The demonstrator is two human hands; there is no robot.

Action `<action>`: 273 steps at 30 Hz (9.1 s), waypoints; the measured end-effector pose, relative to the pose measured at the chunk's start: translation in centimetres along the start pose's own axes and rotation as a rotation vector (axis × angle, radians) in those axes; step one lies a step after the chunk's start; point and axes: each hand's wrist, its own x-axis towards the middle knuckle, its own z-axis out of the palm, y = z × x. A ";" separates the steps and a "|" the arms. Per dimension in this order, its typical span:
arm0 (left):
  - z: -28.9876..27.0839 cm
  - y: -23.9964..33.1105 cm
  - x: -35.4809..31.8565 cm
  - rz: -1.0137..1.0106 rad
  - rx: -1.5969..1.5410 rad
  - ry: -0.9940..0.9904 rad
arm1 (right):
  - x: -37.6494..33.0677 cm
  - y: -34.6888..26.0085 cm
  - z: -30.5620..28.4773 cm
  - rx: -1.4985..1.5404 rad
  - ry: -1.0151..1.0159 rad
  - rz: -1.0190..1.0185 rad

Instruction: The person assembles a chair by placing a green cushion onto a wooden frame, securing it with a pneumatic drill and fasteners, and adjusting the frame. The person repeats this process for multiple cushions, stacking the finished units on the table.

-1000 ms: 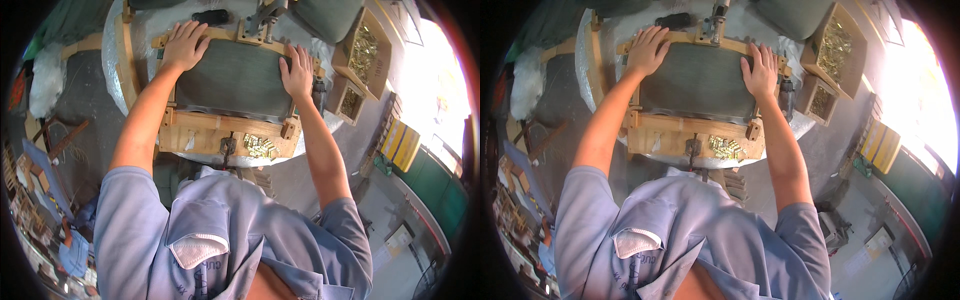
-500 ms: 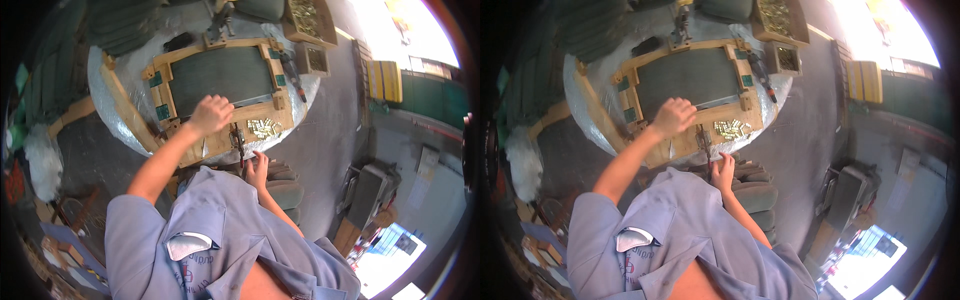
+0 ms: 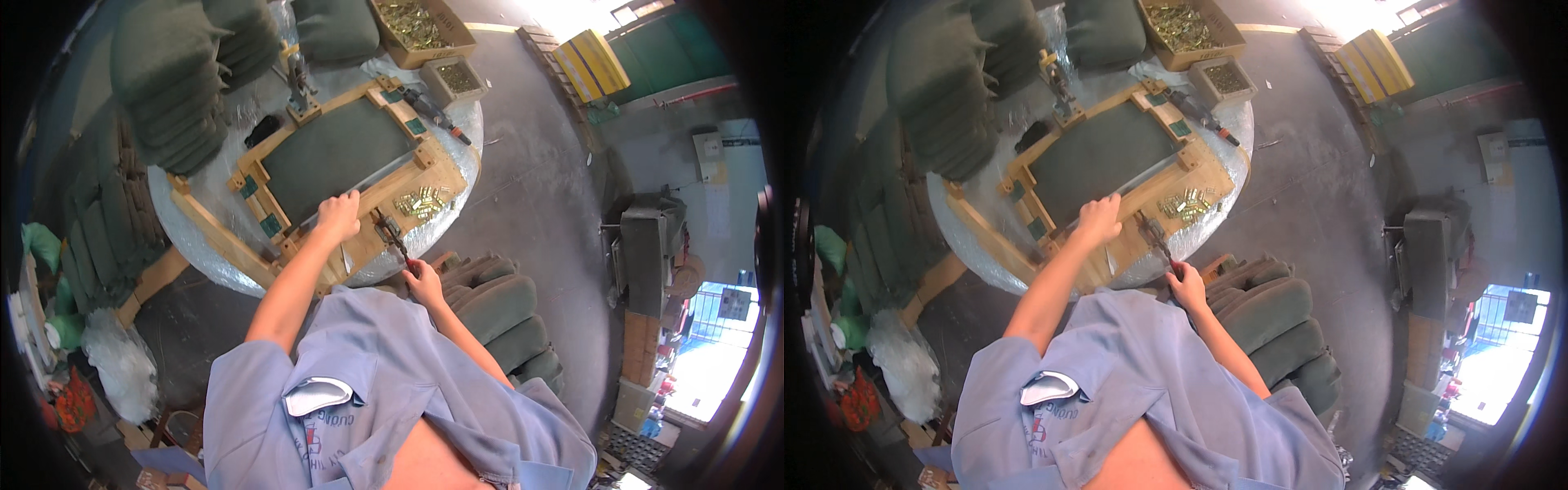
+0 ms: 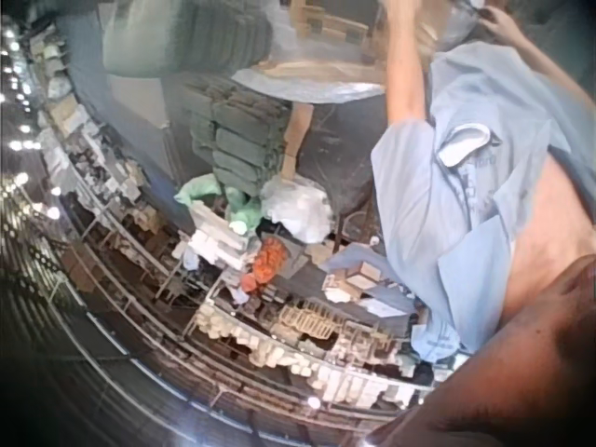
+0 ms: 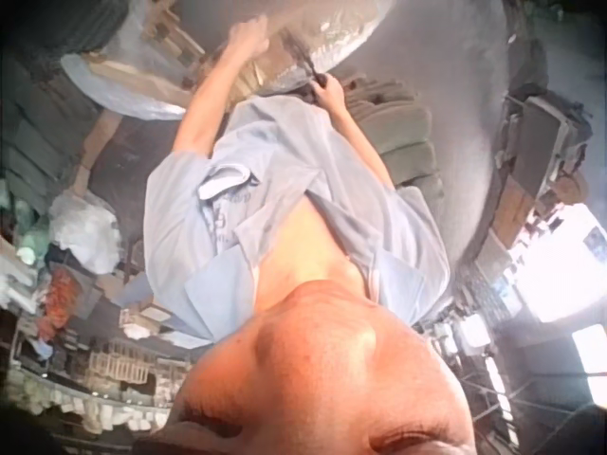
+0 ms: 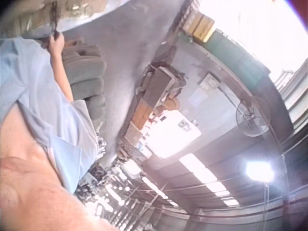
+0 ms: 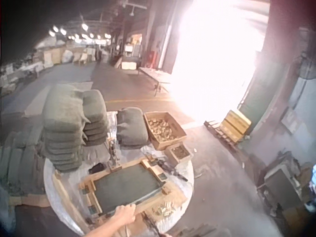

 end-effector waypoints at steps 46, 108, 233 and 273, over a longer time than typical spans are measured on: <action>4.0 -3.4 1.9 0.065 -0.031 0.491 | 1.9 -5.2 -0.2 0.340 0.314 0.107; -5.4 -18.3 7.9 -0.478 -0.053 0.662 | 42.6 -29.7 -1.7 -0.779 -0.082 -1.055; -9.0 -9.3 6.3 -0.444 -0.133 0.582 | 40.4 -52.2 8.2 0.293 -0.182 -0.577; -7.9 -10.7 9.0 -0.387 -0.030 0.620 | 38.5 -52.3 6.8 0.486 -0.209 -0.849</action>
